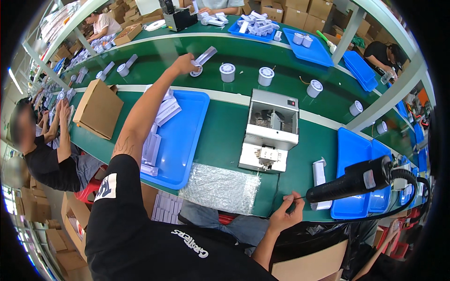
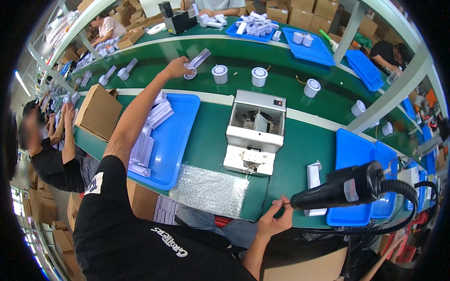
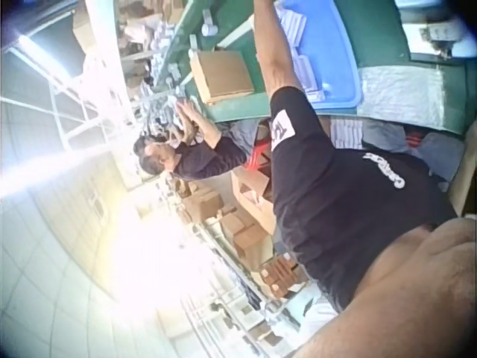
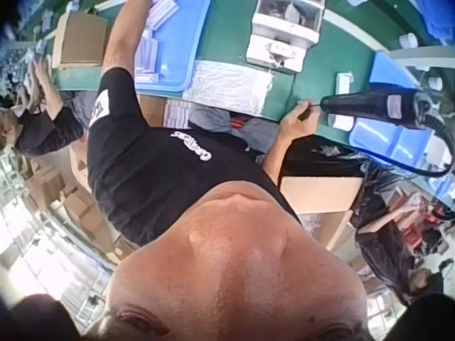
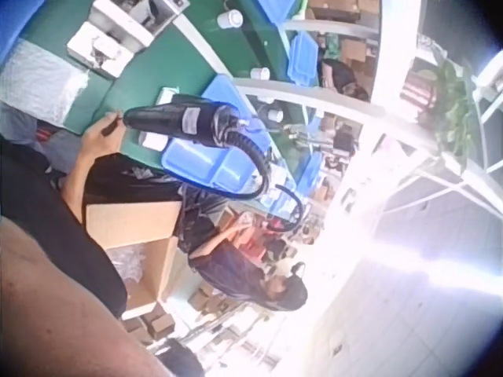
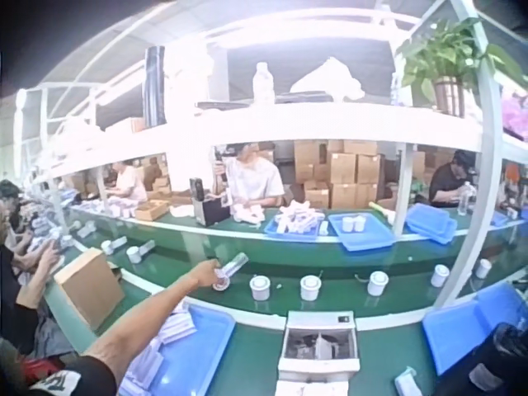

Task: Assembling portable handheld fans using an electric screwdriver on a factory production line.

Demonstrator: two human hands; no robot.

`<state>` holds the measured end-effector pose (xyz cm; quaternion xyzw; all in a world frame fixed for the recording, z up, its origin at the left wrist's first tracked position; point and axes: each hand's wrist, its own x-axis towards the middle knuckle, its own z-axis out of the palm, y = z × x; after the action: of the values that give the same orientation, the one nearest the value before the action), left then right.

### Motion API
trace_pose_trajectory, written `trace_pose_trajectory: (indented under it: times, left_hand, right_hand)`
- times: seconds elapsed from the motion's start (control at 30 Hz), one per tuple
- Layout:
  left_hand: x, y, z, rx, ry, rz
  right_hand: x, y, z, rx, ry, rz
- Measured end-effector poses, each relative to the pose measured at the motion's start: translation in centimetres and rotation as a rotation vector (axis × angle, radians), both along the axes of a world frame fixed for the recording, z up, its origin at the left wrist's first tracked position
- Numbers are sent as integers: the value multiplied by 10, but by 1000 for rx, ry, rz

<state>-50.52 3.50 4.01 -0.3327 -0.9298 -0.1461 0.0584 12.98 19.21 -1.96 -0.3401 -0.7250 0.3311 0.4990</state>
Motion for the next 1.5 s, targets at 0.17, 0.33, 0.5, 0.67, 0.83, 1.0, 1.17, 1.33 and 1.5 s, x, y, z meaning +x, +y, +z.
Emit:
trace_pose_trajectory:
  times: [0.17, 0.33, 0.5, 0.67, 0.83, 1.0, 1.17, 1.33, 1.5]
  left_hand:
    - [95, 105, 1, 139, 135, -59]
    - [96, 133, -27, 182, -239, 173]
    - [133, 120, -45, 390, -85, -180]
    - [169, 80, -4, 540, -268, -284]
    - [259, -15, 60, 681, -390, -469]
    - [402, -105, 59, 600, -459, -497]
    - [494, -120, -9, 707, -1330, -1001]
    - [533, -145, -46, 562, -1398, -1132]
    - [537, -163, -58, 447, -1264, -992]
  right_hand:
    - [9, 1, -6, -19, 21, -35]
    - [8, -1, -3, -48, 38, -9]
    - [6, -1, 3, -19, 47, 28]
    - [17, 11, -4, -39, 16, 16]
    - [10, 9, 1, -66, 16, 78]
    - [-2, -4, 5, 231, 186, 37]
    - [-9, -59, 57, -103, 315, 653]
    - [-120, -120, 86, 80, -122, 1254]
    - [-203, -175, 66, 420, -418, 1227]
